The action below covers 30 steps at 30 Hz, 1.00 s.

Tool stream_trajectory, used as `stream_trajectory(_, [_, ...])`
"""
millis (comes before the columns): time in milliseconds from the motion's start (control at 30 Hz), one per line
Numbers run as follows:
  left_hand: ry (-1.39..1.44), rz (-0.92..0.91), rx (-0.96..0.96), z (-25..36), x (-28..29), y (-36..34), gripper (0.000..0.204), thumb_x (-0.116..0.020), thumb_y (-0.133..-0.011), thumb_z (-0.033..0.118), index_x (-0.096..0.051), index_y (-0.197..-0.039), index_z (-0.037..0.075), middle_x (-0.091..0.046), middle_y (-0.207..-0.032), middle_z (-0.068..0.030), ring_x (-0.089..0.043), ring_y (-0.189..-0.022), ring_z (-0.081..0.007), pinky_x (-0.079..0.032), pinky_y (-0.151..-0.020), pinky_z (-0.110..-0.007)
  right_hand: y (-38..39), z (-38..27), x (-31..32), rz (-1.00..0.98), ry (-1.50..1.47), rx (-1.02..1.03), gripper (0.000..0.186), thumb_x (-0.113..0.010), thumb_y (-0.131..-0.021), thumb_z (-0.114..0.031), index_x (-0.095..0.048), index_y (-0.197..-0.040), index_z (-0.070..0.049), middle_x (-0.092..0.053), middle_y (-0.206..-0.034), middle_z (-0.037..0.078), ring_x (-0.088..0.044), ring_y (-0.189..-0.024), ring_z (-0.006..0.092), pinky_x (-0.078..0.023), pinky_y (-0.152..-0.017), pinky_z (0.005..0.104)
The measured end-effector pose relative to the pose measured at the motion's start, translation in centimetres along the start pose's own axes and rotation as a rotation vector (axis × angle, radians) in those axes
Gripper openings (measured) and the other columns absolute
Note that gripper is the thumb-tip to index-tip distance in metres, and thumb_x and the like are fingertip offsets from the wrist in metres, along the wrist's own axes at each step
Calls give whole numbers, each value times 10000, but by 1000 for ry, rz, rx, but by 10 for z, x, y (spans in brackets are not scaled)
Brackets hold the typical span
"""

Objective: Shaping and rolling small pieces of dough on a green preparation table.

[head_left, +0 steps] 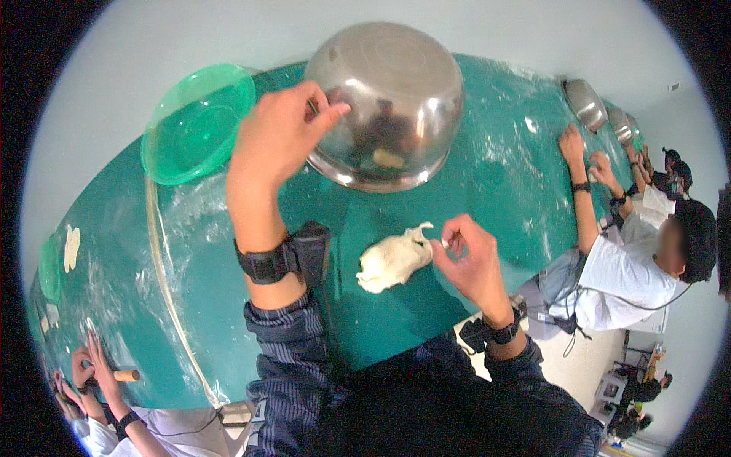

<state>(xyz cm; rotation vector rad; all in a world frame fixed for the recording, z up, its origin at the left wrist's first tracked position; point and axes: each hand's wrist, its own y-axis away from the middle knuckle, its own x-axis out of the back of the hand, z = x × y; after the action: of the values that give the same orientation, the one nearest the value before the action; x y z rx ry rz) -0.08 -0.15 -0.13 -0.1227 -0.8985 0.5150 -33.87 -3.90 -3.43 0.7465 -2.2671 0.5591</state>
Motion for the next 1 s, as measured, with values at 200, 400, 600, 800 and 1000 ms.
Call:
stream_trajectory(200, [-38,10,-29,-6,1,-1,358,-759,-1009,353,-672,-942,12,-639,-717,-110,-557,-638,-204,-462,-624,-377,25,-22,-30,147,56,440,413,-952,-764,-178,-688,-1066,-82,-713,-1015,78,-681,-927,269,-550,-778,394])
stream_trajectory(400, [-39,39,-59,-7,-4,3,350,-752,-1016,345,-670,-940,14,-610,-704,-94,-524,-633,-168,-445,-615,-359,44,-33,-37,-202,362,387,421,-869,-823,-245,-735,-1176,-57,-713,-1298,98,-657,-1208,314,-554,-966,465])
stream_trajectory(600, [-23,39,-34,-10,1,2,374,-746,-1016,382,-687,-950,19,-610,-705,-86,-532,-647,-158,-450,-625,-351,49,-37,-5,-40,181,422,201,-819,-822,-203,-740,-954,-74,-754,-1026,62,-734,-1031,274,-587,-882,449])
stream_trajectory(800, [6,32,-50,-13,-3,0,409,-735,-1015,426,-711,-978,19,-625,-722,-89,-538,-660,-165,-454,-630,-352,34,-25,-28,-5,337,419,187,-821,-799,-150,-728,-941,-73,-754,-1007,63,-747,-1034,308,-594,-901,465])
stream_trajectory(1000, [-37,26,-37,-19,-2,9,412,-732,-1018,425,-712,-976,16,-659,-748,-92,-571,-679,-176,-466,-643,-355,39,-26,-16,-96,293,451,190,-818,-792,-136,-776,-964,-67,-771,-997,77,-759,-1007,330,-606,-874,455])
